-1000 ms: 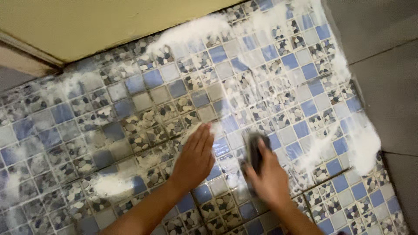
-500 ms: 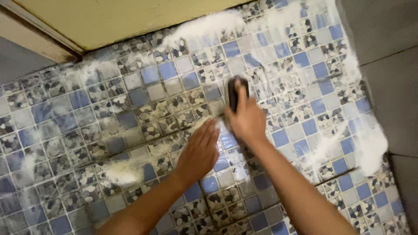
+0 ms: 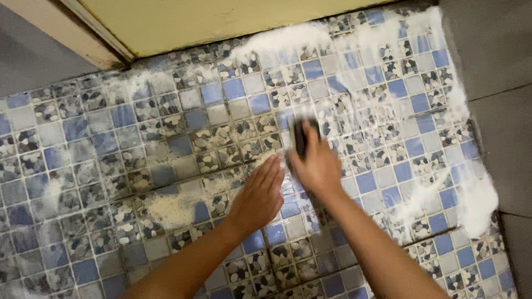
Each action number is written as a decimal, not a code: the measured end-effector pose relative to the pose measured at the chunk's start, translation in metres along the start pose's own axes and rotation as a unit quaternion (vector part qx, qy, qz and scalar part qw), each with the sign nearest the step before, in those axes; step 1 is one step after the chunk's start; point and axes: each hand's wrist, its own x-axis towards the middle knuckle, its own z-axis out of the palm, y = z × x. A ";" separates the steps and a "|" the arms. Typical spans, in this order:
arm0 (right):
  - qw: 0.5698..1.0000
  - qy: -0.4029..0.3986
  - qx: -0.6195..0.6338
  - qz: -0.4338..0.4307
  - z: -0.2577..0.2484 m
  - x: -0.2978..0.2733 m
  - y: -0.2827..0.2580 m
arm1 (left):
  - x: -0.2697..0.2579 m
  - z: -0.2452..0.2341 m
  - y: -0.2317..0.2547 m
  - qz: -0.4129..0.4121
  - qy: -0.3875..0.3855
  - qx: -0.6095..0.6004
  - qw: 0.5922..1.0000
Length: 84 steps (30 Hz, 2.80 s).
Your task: The person scrubs the soapy tiled floor using a handheld brush.
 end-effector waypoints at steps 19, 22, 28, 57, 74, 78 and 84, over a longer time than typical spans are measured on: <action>0.998 0.029 -0.016 -0.045 0.004 0.000 0.003 | -0.003 -0.008 -0.002 -0.011 -0.020 -0.018 1.000; 0.999 -0.038 -0.003 0.025 -0.015 0.054 -0.026 | -0.003 -0.006 -0.002 0.000 -0.019 0.001 1.000; 0.999 -0.053 -0.009 0.007 -0.009 -0.048 0.016 | -0.002 -0.005 -0.002 0.000 -0.009 0.014 1.000; 0.999 -0.046 0.027 -0.011 0.033 -0.034 -0.064 | -0.043 -0.020 -0.031 -0.100 0.016 -0.042 0.994; 0.983 -0.038 0.137 0.114 0.005 -0.017 -0.029 | -0.065 -0.038 -0.043 -0.048 0.026 0.044 0.998; 0.988 -0.129 0.056 0.056 0.026 -0.039 -0.100 | -0.063 -0.035 -0.044 -0.072 0.017 0.042 0.996; 0.999 0.024 0.035 0.030 -0.007 -0.003 0.003 | -0.064 -0.037 -0.042 -0.082 0.015 0.028 0.996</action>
